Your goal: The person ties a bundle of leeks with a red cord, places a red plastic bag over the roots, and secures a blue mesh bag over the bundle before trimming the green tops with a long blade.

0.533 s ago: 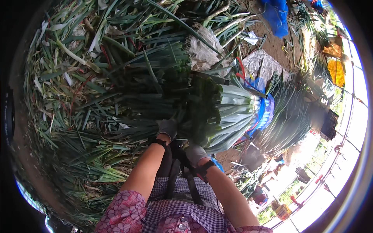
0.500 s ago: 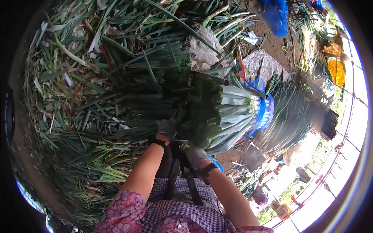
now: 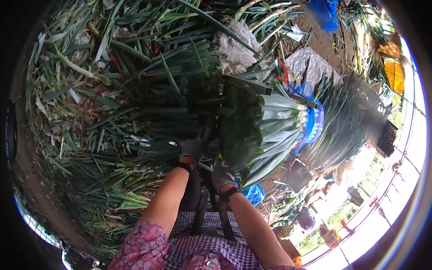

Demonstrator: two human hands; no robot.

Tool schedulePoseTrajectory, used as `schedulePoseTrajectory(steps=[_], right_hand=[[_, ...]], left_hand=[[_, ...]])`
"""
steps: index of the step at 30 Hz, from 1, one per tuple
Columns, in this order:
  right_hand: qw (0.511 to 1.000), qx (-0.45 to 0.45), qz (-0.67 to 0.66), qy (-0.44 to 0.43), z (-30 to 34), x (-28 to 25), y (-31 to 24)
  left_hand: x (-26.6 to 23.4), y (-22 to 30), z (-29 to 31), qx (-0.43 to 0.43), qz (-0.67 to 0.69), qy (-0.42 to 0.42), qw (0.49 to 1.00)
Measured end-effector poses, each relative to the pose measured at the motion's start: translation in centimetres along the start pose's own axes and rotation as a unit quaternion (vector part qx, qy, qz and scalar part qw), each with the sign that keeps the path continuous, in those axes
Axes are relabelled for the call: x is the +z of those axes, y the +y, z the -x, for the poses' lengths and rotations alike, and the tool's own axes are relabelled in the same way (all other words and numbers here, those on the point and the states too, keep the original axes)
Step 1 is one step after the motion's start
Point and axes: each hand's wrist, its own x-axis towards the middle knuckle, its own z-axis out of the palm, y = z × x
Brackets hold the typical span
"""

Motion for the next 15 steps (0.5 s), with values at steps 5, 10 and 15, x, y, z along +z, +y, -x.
schedulePoseTrajectory(steps=[5, 10, 15], right_hand=[[0.998, -0.022, -0.051, 0.013, 1.7, 4.5, 2.3], [0.993, 0.073, -0.054, -0.076, -1.6, 4.6, 2.4], [0.998, -0.04, -0.034, -0.03, 5.4, 2.8, 3.1]], left_hand=[[0.9, -2.4, 0.6, -0.049, 0.003, -0.023, 0.999], [1.7, -2.1, -0.1, -0.037, -0.009, -0.04, 0.998], [1.1, -4.7, 0.0, -0.054, -0.031, -0.033, 0.998]])
